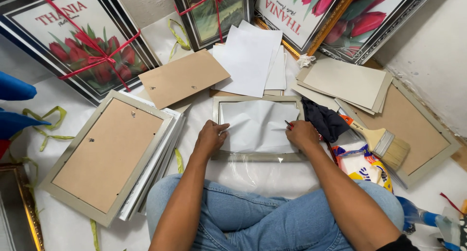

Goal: Assembling picture frames by cleaning glass and inserting artwork components.

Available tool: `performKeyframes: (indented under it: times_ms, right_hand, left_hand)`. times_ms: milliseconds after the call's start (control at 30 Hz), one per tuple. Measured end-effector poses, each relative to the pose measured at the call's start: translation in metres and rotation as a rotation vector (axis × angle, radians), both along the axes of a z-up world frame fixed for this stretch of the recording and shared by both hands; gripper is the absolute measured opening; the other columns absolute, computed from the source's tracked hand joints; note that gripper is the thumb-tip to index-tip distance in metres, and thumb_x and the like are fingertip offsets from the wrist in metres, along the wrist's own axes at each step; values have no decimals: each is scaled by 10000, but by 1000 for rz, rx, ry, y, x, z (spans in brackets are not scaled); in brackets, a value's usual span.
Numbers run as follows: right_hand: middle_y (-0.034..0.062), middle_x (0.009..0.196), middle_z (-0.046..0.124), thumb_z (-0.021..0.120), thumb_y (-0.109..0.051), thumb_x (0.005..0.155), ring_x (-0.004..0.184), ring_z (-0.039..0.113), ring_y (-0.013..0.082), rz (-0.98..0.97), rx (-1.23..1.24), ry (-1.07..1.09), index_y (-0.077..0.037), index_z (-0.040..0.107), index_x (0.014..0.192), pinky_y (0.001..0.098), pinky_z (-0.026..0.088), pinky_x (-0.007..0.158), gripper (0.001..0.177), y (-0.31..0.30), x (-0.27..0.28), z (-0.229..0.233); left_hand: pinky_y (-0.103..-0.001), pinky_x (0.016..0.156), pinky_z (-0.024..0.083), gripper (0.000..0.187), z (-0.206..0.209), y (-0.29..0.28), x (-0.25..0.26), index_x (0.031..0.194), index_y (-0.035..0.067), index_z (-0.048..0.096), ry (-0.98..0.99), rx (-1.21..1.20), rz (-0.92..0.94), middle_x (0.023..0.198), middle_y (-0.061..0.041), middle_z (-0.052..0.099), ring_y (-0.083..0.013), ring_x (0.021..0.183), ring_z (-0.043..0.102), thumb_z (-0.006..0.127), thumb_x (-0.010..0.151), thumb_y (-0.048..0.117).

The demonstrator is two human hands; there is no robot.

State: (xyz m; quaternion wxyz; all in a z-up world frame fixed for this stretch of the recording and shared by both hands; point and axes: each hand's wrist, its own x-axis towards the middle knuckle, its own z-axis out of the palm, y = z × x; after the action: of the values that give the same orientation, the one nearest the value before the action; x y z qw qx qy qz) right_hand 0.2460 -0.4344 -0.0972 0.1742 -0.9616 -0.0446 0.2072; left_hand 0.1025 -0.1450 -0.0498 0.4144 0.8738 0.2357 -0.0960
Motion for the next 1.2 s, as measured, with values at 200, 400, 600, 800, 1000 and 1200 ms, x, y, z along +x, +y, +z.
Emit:
performKeyframes:
  times_ms: [200,400,600,800,1000,1200]
  right_hand:
    - [169,1038,777,654,-286,852,1081,713,415,-42,66,-5,-182,782,1188,523,583,841,374,-10,9,-7]
    - [149,936,784,686,-397,817,1074,709,386,121,200,59,-203,807,1033,463,564,897,314,12,-24,44]
    - [178,1188,763,683,-365,806,1218,638,441,417,155,237,-170,803,1146,540,499,1068,410,29,-61,83]
    - [131,988,783,709,-383,748,1098,708,379,468,41,268,-248,813,1136,466,552,968,424,28,-50,47]
    - [131,899,780,708,-363,735,1024,729,367,525,-38,258,-177,810,1025,459,564,906,359,31,-44,39]
    - [111,935,785,734,-280,739,1010,745,337,535,-97,250,-202,822,1077,430,578,893,357,34,-39,26]
  left_hand:
    - [-431,828,573,382,-19,12,-4,1339,189,705,-164,-171,75,1021,-188,746,-309,986,714,606,974,133]
    - [-446,872,562,392,-7,13,-8,1279,121,706,-502,-160,270,1081,-207,700,-303,898,697,507,951,44]
    - [-401,926,564,339,4,31,-8,1123,53,751,-977,43,471,983,-142,618,-314,1013,681,498,914,-33]
    - [-300,787,558,195,24,48,-20,836,151,739,-1033,139,530,864,5,541,-149,815,645,597,868,22]
    - [-336,759,529,63,72,69,-12,893,105,751,-1137,370,143,894,-67,538,-272,846,630,768,833,98]
    - [-357,811,520,142,118,118,-5,891,74,752,-1360,531,97,983,-120,573,-312,852,636,796,810,-34]
